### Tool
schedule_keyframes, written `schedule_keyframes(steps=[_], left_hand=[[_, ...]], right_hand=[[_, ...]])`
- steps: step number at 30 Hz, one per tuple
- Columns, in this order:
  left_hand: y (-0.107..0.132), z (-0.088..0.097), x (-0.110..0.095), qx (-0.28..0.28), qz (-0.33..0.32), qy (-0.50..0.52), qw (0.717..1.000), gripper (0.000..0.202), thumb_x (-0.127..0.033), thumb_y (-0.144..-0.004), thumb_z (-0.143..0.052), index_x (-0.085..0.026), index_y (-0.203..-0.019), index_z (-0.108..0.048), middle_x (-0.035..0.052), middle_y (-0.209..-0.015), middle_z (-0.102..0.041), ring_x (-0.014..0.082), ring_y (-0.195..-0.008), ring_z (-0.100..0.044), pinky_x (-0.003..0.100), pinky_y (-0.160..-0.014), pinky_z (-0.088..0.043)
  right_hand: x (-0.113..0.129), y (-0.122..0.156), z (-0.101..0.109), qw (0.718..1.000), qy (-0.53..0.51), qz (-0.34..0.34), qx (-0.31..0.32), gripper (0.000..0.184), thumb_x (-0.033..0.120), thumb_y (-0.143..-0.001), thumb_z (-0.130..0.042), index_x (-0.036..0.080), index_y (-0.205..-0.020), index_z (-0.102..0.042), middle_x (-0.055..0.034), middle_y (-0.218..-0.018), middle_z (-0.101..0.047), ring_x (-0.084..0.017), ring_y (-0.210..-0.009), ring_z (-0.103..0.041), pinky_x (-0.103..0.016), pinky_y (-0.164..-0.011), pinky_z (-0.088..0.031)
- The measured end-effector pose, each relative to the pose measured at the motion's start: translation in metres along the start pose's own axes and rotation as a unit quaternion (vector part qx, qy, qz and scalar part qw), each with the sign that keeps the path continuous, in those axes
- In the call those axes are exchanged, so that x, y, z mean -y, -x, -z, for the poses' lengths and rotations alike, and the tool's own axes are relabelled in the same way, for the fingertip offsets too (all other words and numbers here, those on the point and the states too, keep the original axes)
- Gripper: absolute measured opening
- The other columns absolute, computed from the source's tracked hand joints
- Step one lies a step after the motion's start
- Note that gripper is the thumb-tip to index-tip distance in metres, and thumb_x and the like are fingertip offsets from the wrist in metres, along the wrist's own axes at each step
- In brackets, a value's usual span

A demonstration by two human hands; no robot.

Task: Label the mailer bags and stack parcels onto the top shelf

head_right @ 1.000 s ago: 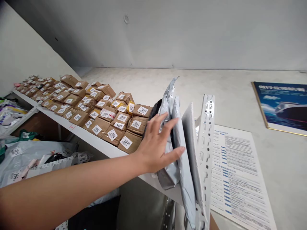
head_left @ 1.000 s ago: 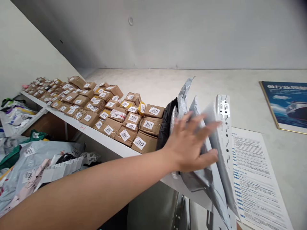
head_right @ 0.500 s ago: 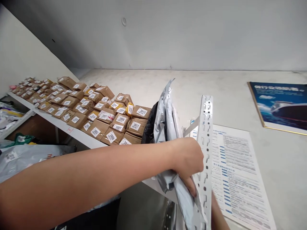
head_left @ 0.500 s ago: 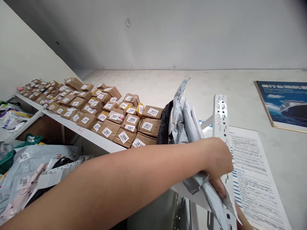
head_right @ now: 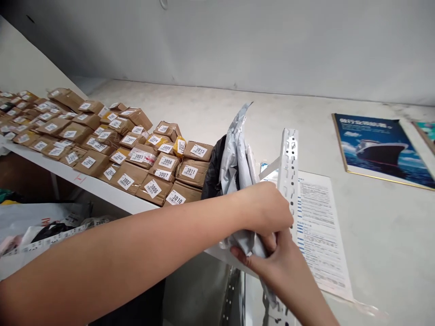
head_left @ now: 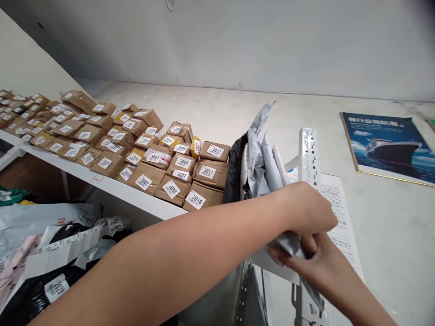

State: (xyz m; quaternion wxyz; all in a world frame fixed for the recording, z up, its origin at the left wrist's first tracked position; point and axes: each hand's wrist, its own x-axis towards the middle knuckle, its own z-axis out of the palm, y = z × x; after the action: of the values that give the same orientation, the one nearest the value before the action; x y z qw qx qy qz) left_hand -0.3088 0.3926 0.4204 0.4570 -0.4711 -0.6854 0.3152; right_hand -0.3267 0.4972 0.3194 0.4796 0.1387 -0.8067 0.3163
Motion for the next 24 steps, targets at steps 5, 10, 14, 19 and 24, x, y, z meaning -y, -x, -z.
schedule_keyframes(steps=[5,10,14,19,24], left_hand=[[0.067,-0.008,0.055,-0.259,-0.035,0.059,0.963,0.027,-0.032,-0.093,-0.048,-0.02,-0.112,-0.064,0.0041,-0.116,-0.065,0.0178,-0.114,-0.053,0.033,-0.102,-0.04],[0.152,-0.034,0.151,-0.236,0.375,0.061,0.894,0.091,-0.028,-0.066,-0.07,-0.018,-0.146,-0.028,0.0148,-0.15,-0.029,0.0342,-0.136,-0.029,0.046,-0.114,-0.028],[0.19,-0.054,0.199,-0.012,0.398,0.066,0.915,0.101,-0.031,-0.059,-0.071,-0.015,-0.147,-0.025,0.0159,-0.149,-0.029,0.0343,-0.133,-0.036,0.042,-0.107,-0.038],[0.197,-0.067,0.205,-0.038,0.359,0.047,0.932,0.092,-0.036,-0.064,-0.067,-0.012,-0.145,-0.03,0.0195,-0.142,-0.036,0.0322,-0.122,-0.05,0.039,-0.099,-0.046],[0.168,-0.067,0.198,-0.073,0.273,-0.041,0.958,0.095,-0.045,-0.068,-0.069,-0.006,-0.145,-0.028,0.0221,-0.149,-0.031,0.0356,-0.141,-0.021,0.061,-0.115,-0.004]], right_hand=[[0.02,-0.022,0.009,0.995,0.047,0.003,0.084,0.06,0.063,-0.063,-0.064,0.022,-0.107,-0.057,-0.011,-0.113,-0.065,-0.038,-0.107,-0.059,-0.046,-0.088,-0.047],[0.016,-0.032,0.01,0.996,0.049,-0.013,0.067,0.063,0.047,-0.061,-0.059,0.022,-0.118,-0.051,-0.0103,-0.126,-0.058,-0.036,-0.116,-0.052,-0.045,-0.098,-0.041],[0.012,-0.03,0.009,0.996,0.026,-0.079,0.046,0.077,0.049,-0.058,-0.06,0.024,-0.129,-0.044,-0.0098,-0.139,-0.049,-0.035,-0.128,-0.044,-0.044,-0.108,-0.035],[0.028,-0.018,0.009,0.993,-0.016,-0.116,0.02,0.078,0.046,-0.059,-0.06,0.027,-0.134,-0.045,-0.0081,-0.144,-0.047,-0.037,-0.124,-0.05,-0.046,-0.109,-0.037],[0.044,-0.011,0.007,0.986,-0.041,-0.158,0.017,0.08,0.041,-0.059,-0.062,0.025,-0.135,-0.045,-0.0094,-0.138,-0.054,-0.037,-0.111,-0.061,-0.045,-0.101,-0.048]])
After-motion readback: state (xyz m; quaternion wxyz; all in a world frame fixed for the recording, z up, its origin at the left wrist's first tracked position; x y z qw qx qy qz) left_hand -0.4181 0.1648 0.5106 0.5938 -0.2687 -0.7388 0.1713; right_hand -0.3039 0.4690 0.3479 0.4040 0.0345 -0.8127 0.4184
